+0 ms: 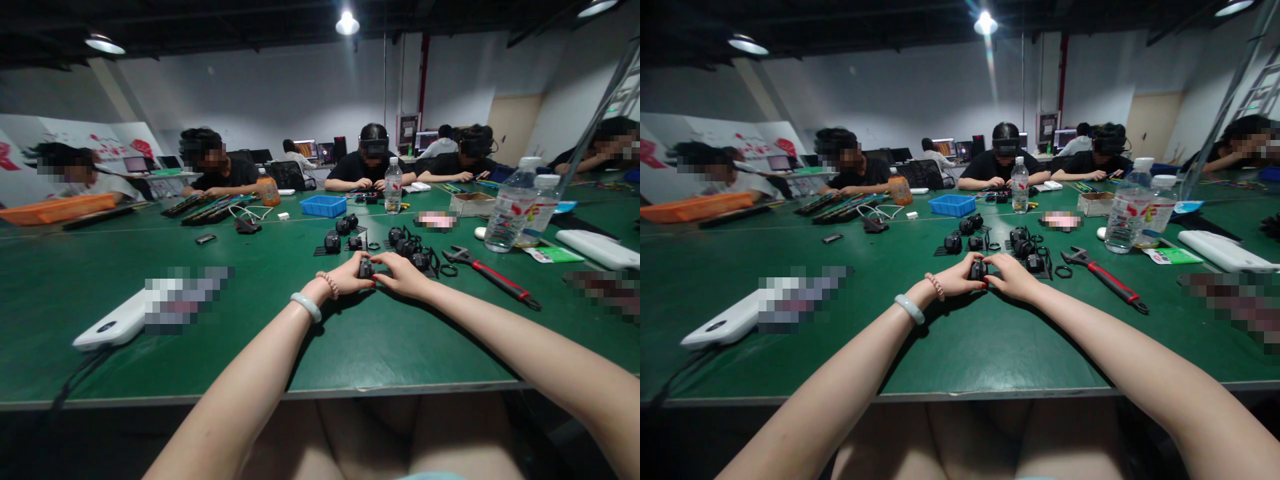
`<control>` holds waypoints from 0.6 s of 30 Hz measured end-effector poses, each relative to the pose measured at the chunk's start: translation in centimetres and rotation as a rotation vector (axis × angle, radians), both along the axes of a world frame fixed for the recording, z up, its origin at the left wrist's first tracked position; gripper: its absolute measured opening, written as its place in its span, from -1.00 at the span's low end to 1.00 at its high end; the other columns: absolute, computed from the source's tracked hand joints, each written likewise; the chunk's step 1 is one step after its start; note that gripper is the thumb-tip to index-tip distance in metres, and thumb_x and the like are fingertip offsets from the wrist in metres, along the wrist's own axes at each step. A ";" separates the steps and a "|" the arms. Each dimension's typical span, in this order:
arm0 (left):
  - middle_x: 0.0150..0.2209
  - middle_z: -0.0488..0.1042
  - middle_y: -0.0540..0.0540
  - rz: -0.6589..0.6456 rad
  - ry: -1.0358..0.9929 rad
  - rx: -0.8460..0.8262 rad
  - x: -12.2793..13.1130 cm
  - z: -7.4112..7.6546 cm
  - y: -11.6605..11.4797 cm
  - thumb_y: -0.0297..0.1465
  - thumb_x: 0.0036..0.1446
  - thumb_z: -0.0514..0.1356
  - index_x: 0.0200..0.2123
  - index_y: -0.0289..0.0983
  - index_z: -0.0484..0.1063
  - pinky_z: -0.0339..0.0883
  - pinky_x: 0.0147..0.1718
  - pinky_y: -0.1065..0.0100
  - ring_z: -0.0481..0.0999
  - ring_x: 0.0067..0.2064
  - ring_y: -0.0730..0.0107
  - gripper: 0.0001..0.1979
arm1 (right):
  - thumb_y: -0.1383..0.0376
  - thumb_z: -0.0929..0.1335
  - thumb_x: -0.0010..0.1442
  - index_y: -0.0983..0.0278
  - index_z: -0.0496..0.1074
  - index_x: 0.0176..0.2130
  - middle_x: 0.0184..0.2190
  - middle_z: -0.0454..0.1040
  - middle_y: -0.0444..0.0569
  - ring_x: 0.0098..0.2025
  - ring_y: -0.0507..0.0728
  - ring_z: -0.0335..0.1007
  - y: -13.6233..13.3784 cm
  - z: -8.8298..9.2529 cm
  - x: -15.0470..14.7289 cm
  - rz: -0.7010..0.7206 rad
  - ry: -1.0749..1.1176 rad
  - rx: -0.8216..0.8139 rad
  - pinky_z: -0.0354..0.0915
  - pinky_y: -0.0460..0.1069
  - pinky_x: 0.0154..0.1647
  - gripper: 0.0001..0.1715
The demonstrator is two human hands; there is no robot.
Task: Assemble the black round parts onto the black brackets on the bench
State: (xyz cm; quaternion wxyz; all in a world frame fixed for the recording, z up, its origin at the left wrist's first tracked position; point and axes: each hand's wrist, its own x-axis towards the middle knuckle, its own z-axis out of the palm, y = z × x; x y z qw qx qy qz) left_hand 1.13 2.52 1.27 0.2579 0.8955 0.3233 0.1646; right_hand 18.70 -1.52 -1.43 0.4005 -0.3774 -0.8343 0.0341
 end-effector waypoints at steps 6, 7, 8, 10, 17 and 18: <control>-0.26 0.26 -0.08 0.002 0.026 0.012 0.0 0.1 -0.1 -0.25 -0.19 0.16 -0.04 -0.31 -0.01 0.21 -0.27 0.31 0.31 -0.26 0.34 -0.37 | 0.32 0.28 -0.01 0.31 0.26 -0.13 -0.22 0.35 0.05 -0.14 0.11 0.23 0.0 0.0 0.0 -0.012 -0.008 -0.011 0.17 0.06 -0.12 -0.62; -0.27 0.25 -0.08 -0.001 0.025 0.013 0.0 0.1 -0.1 -0.25 -0.19 0.16 -0.05 -0.31 -0.01 0.21 -0.27 0.31 0.31 -0.26 0.34 -0.37 | 0.32 0.28 -0.01 0.31 0.26 -0.13 -0.22 0.35 0.05 -0.15 0.11 0.24 0.1 -0.1 0.0 -0.012 -0.006 -0.012 0.17 0.06 -0.13 -0.62; -0.27 0.25 -0.07 -0.001 0.021 0.015 0.0 0.1 -0.1 -0.25 -0.20 0.16 -0.05 -0.31 0.00 0.21 -0.27 0.31 0.31 -0.27 0.35 -0.37 | 0.32 0.28 -0.01 0.31 0.26 -0.13 -0.22 0.35 0.05 -0.15 0.11 0.24 0.1 -0.1 0.0 -0.012 -0.004 -0.013 0.17 0.06 -0.13 -0.62; -0.28 0.25 -0.06 0.001 0.012 0.015 0.1 0.1 -0.2 -0.26 -0.20 0.16 -0.05 -0.31 0.00 0.21 -0.28 0.32 0.31 -0.27 0.35 -0.37 | 0.32 0.27 -0.01 0.31 0.26 -0.13 -0.21 0.36 0.06 -0.15 0.11 0.24 0.1 -0.1 0.0 -0.012 -0.001 -0.014 0.17 0.06 -0.13 -0.63; -0.30 0.26 -0.05 -0.001 0.005 -0.002 0.0 0.0 -0.1 -0.26 -0.20 0.17 -0.05 -0.31 -0.01 0.21 -0.29 0.32 0.31 -0.29 0.37 -0.36 | 0.31 0.26 0.01 0.30 0.27 -0.14 -0.22 0.36 0.05 -0.15 0.10 0.25 0.2 -0.2 0.0 -0.017 0.000 -0.030 0.18 0.06 -0.13 -0.65; -0.29 0.25 -0.06 -0.003 0.006 -0.001 0.0 0.0 -0.1 -0.26 -0.20 0.17 -0.05 -0.31 -0.01 0.21 -0.29 0.32 0.31 -0.29 0.37 -0.36 | 0.31 0.26 0.01 0.30 0.27 -0.14 -0.22 0.36 0.04 -0.15 0.10 0.25 0.2 -0.2 0.0 -0.017 0.001 -0.031 0.18 0.05 -0.13 -0.65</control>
